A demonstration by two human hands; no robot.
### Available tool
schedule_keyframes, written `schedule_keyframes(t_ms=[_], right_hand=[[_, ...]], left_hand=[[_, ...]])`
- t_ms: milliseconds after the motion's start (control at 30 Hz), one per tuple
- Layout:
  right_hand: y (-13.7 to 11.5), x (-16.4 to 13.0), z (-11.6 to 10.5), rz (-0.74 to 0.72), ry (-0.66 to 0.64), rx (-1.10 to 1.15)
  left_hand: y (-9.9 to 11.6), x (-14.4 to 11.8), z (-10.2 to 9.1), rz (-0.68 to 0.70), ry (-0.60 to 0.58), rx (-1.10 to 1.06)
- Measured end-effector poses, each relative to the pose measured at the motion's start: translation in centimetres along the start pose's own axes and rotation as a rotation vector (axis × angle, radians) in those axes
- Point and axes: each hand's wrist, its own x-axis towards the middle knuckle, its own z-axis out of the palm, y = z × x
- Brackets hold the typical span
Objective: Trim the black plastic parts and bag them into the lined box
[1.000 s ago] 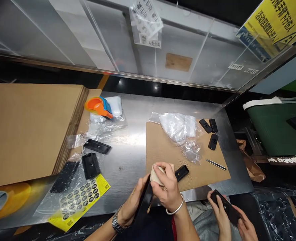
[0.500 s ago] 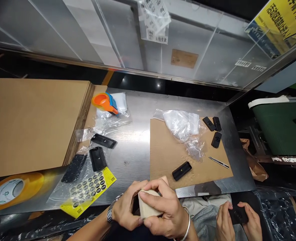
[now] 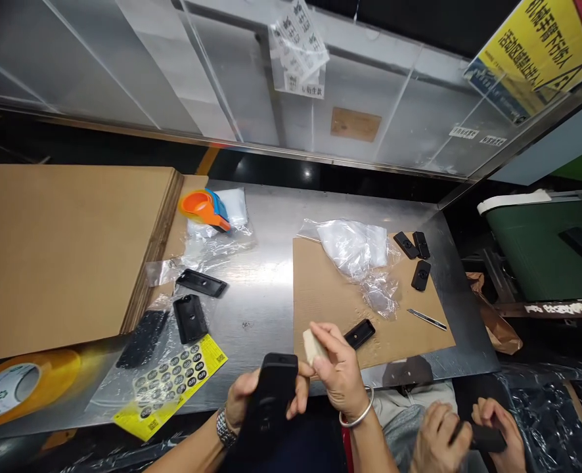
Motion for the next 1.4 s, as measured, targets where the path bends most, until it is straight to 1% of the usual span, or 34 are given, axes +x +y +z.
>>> schedule_keyframes(t_ms=[67,100,200,267,333,367,433,467,500,533,600,667,733,767,800,833,900,933,967,1000,1033,1100,1167,1300,1400], right_hand=[[0.3,0.0,0.4,0.001,0.092,-0.036],[0.2,0.0,0.7,-0.033,0.103,-0.105],[-0.4,-0.2,1.6,-0.238,0.035,-0.411],[-0.9,-0.2,2.0,-0.333,-0.035,-0.574],[-1.3,-0.2,2.1,-0.354,-0.11,-0.644],[-1.5,-0.2,2.1,-0.363,-0.163,-0.648],[-1.5,0.0,2.0,-0.415,-0.283,-0.615],[-1.4,0.2,1.9,-0.444,-0.329,-0.593],[-1.3,0.4,1.7,-0.464,-0.347,-0.576],[-1.1,0.7,1.4,-0.47,-0.334,-0.569],[-0.8,1.1,0.8,-0.445,-0.259,-0.582],[-0.6,1.4,0.4,-0.43,-0.218,-0.597],[-0.5,1.6,0.0,-0.442,-0.253,-0.591],[-0.4,1.7,-0.2,-0.451,-0.275,-0.585],[-0.3,1.8,-0.4,-0.454,-0.288,-0.579],[-0.1,1.9,-0.6,-0.448,-0.287,-0.574],[0.1,2.0,-0.8,-0.405,-0.235,-0.557],[0.1,2.0,-0.7,-0.382,-0.194,-0.542],[0.0,1.8,-0.4,-0.365,-0.165,-0.524],[-0.2,1.5,0.1,-0.36,-0.165,-0.504],[-0.5,1.2,0.7,-0.369,-0.187,-0.483],[-0.9,0.5,2.0,-0.417,-0.278,-0.439],[-1.0,-0.2,2.7,-0.438,-0.33,-0.415],[-0.5,-0.6,2.5,-0.394,-0.248,-0.413],[-0.4,-0.6,2.9,-0.474,-0.22,-0.419]], left_hand=[[-0.7,0.4,-0.3,0.014,0.08,-0.189],[-0.9,0.6,-0.3,-0.005,0.117,-0.24],[-1.2,1.1,0.0,-0.089,0.234,-0.29],[-1.2,1.4,0.4,-0.073,0.328,-0.288],[-1.1,1.7,0.7,-0.018,0.403,-0.245],[-1.1,1.8,0.7,0.001,0.421,-0.222],[-1.0,2.0,0.7,0.003,0.417,-0.198],[-0.9,2.0,0.6,-0.002,0.407,-0.197],[-0.9,2.1,0.5,-0.015,0.401,-0.2],[-0.8,2.0,0.4,-0.034,0.407,-0.196],[-0.8,2.0,0.2,-0.09,0.432,-0.158],[-0.8,1.9,0.1,-0.096,0.452,-0.134],[-0.8,1.8,0.1,-0.036,0.46,-0.143],[-0.8,1.8,0.0,-0.028,0.454,-0.148],[-0.8,1.7,0.0,-0.051,0.443,-0.151],[-0.8,1.7,-0.1,-0.103,0.426,-0.154],[-0.8,1.7,-0.4,-0.21,0.417,-0.179],[-0.7,1.8,-0.5,-0.231,0.439,-0.2],[-0.5,1.9,-0.7,-0.222,0.475,-0.229],[-0.3,2.0,-0.8,-0.2,0.518,-0.261],[0.0,2.2,-1.0,-0.166,0.562,-0.295],[0.6,2.5,-1.2,-0.091,0.637,-0.357],[1.2,2.7,-1.6,-0.038,0.678,-0.386],[2.0,2.9,-2.4,-0.007,0.715,-0.371],[1.9,3.0,-2.6,-0.027,0.719,-0.478]])
